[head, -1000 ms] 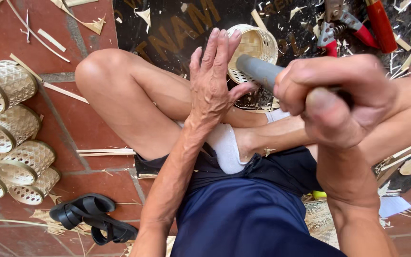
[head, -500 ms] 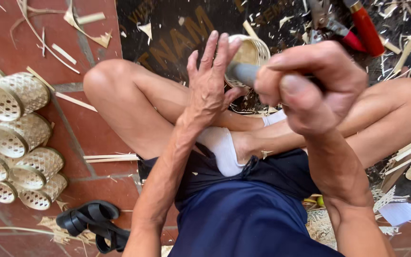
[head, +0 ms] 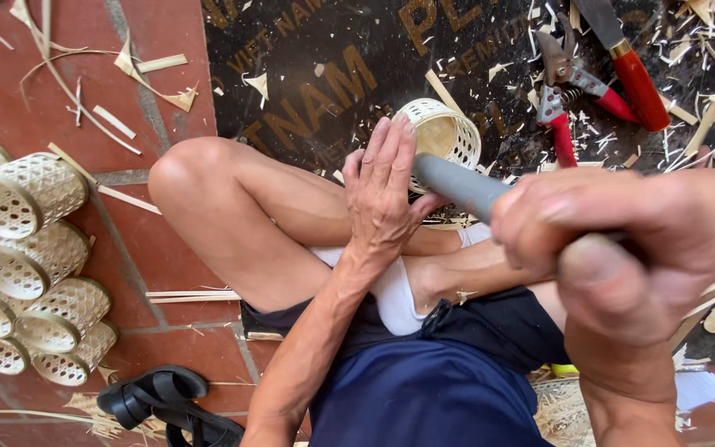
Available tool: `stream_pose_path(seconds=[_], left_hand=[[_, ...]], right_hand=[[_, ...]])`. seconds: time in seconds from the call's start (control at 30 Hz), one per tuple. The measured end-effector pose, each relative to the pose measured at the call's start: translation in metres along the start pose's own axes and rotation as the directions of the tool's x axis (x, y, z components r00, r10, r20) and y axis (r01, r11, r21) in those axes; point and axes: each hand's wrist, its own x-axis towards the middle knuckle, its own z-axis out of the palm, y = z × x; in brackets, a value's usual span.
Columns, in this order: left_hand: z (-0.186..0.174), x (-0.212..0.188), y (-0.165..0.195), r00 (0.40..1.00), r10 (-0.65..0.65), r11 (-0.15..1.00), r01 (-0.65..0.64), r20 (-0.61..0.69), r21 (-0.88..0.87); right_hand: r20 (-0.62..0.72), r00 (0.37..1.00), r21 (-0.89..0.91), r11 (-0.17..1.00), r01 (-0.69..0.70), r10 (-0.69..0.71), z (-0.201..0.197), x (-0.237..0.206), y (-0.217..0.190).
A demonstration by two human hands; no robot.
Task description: The person sits on the floor and assembles woven bamboo basket bodies. They fit a woven cylindrical body onto a rim, insert and press a woven circular bottom into place, tap the base with a gray mallet to seat it, apply glue from a squeeze bottle around the base and rim, and press the joints. They then handle thin bamboo strips and set the finished basket aside.
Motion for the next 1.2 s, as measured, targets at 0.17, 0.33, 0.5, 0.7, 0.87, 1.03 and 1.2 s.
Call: stream_pose_path(seconds=[0.17, 0.33, 0.5, 0.7, 0.87, 1.03, 1.2], left_hand=[[0.000, -0.008, -0.001, 1.000, 0.000, 1.000, 0.000, 0.030, 0.019], [-0.003, -0.006, 0.002, 0.999, -0.013, 1.000, 0.012, 0.042, 0.026], [-0.019, 0.022, 0.006, 0.993, -0.005, 1.000, 0.007, 0.117, -0.021], [-0.010, 0.019, 0.012, 0.999, 0.024, 0.985, -0.017, 0.038, -0.173], [0.016, 0.000, 0.014, 0.997, -0.069, 0.993, 0.073, 0.044, -0.092], [0.015, -0.008, 0.012, 0.996, -0.075, 0.997, 0.073, 0.053, 0.040], [0.008, 0.001, 0.023, 0.997, -0.066, 0.995, 0.062, 0.045, 0.083]], right_hand=[[0.041, 0.997, -0.095, 0.993, -0.065, 0.070, -0.013, -0.018, 0.022], [0.108, 0.994, 0.027, 0.999, -0.020, 0.017, -0.005, -0.010, 0.018], [0.247, 0.963, 0.037, 0.994, 0.098, -0.104, 0.018, 0.037, -0.008], [0.079, 0.961, -0.005, 0.964, 0.266, -0.265, -0.029, -0.013, 0.019], [0.264, 0.948, -0.010, 0.982, 0.188, -0.179, -0.063, -0.020, 0.032], [0.326, 0.931, -0.068, 0.978, 0.199, -0.167, -0.033, 0.009, -0.010], [-0.034, 0.992, 0.021, 0.992, 0.124, -0.123, -0.009, -0.013, 0.023]])
